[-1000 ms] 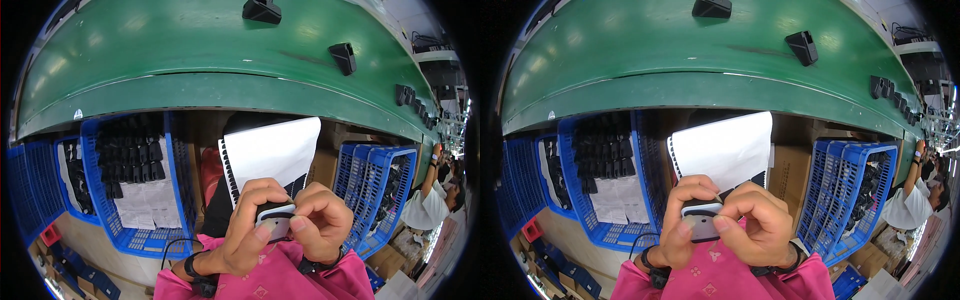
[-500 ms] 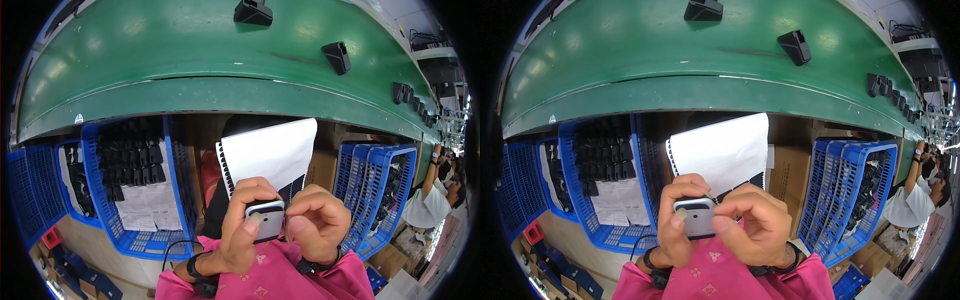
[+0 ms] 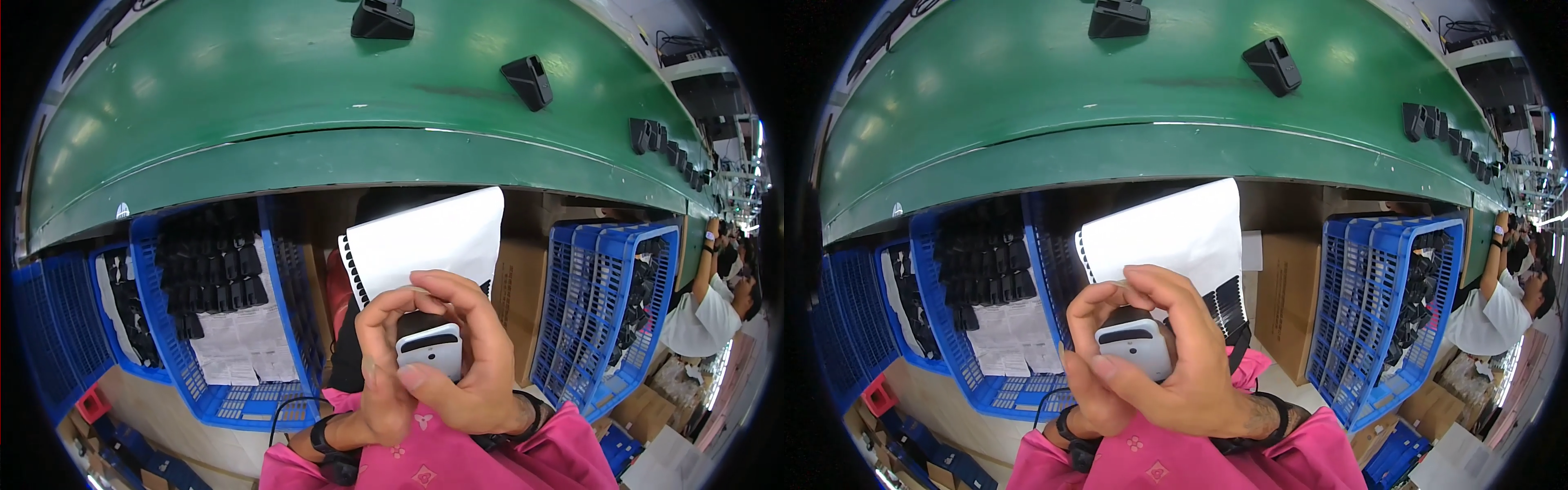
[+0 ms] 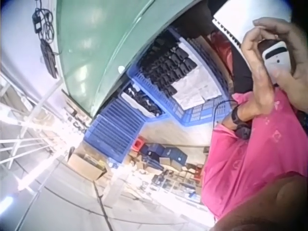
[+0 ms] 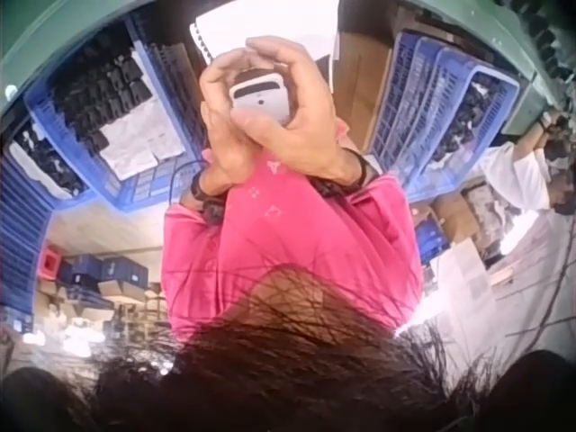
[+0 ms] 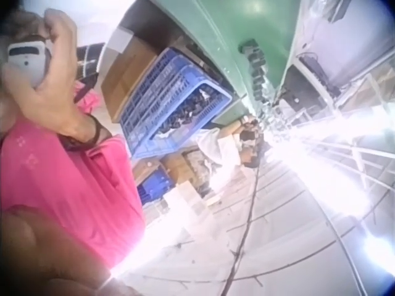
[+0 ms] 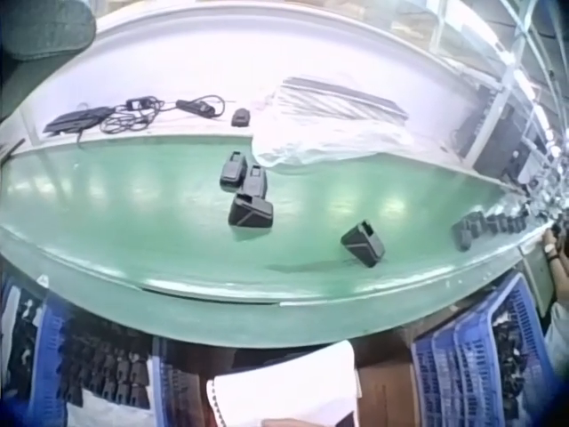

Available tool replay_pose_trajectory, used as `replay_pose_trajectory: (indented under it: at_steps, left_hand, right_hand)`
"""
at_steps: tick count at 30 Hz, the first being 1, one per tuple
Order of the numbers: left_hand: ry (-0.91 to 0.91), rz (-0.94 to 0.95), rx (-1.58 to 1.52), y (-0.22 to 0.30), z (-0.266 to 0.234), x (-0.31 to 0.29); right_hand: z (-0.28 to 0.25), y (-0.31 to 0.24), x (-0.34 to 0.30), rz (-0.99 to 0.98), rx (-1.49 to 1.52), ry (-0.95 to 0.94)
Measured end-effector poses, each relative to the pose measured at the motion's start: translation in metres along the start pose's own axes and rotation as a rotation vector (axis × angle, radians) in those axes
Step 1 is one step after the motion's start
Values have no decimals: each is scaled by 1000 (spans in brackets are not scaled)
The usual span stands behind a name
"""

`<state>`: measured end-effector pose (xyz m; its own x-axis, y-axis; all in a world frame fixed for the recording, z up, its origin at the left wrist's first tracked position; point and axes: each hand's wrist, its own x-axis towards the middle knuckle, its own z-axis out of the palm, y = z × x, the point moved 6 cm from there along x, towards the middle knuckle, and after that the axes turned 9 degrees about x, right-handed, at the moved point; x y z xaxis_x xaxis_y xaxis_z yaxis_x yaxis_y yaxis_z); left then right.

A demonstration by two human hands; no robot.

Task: The person picks up a device from a blue bin, peels a sticker from a sheet, and applies it to the bottom of the device by hand before placing it on the green workbench.

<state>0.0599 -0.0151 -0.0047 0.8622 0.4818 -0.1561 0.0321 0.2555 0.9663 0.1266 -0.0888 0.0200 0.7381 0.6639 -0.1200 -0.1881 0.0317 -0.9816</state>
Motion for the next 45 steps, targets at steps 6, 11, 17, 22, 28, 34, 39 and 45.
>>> replay_pose_trajectory:
  at_steps: [6,11,17,22,28,34,39,45]
  left_hand:
    - [10,-4,130,8,5,-1]
    - [29,2,196,3,4,-4]
    - [55,-7,138,0,3,-4]
    - [36,40,22,-4,5,-3]
    - [78,83,-230,-8,4,0]
    - [131,-125,-243,-11,-17,-1]
    - [-287,-39,68,11,-15,-3]
    - [274,377,749,27,-70,-16]
  right_hand:
    - [-1,-6,5,-26,-52,21]
    - [-1,-6,5,-37,-36,59]
    - [0,-5,5,-18,50,68]
    - [-6,-10,8,-20,126,47]
    - [-20,9,2,251,280,108]
    - [7,-16,-2,-456,-620,-410]
    - [-16,-15,-5,-434,-587,66]
    - [30,17,12,100,-187,-51]
